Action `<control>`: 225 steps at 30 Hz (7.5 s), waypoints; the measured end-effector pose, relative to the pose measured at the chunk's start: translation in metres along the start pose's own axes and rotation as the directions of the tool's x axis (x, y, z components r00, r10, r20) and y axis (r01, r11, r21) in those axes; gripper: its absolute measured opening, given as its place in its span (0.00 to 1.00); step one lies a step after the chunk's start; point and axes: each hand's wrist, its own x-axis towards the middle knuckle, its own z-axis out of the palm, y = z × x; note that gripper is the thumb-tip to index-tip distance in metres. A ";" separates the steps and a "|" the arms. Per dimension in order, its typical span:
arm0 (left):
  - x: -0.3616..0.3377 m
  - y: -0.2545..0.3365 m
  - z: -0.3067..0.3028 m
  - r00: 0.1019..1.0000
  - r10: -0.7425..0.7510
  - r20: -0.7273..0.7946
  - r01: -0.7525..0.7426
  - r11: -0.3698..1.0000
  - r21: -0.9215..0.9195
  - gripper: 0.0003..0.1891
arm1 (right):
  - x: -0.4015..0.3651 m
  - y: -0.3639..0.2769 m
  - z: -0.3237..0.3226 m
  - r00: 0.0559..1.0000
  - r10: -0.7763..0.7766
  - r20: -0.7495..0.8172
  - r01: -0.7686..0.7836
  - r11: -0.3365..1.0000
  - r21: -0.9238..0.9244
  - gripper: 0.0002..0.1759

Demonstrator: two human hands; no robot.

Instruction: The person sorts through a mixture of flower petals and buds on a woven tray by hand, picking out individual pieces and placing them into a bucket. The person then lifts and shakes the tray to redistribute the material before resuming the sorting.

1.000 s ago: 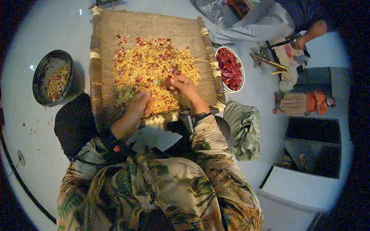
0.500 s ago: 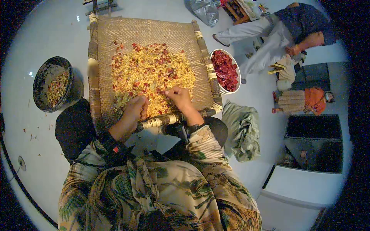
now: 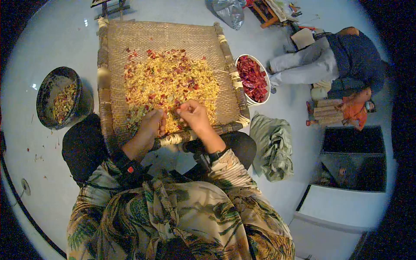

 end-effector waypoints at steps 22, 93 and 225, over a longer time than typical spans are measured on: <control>0.006 0.000 -0.003 1.000 0.012 0.006 -0.012 0.995 -0.094 0.15 | 0.095 0.013 -0.066 0.976 -0.202 -0.081 0.009 0.411 -0.911 0.15; -0.010 0.004 -0.013 0.997 0.045 0.061 -0.044 0.999 -0.017 0.13 | -0.017 0.072 -0.005 0.979 -0.205 -0.007 0.164 0.805 -0.571 0.15; 0.008 0.017 -0.019 0.976 0.133 -0.169 -0.173 0.953 -0.249 0.11 | 0.075 0.016 -0.064 0.998 0.008 -0.069 0.001 0.992 0.129 0.15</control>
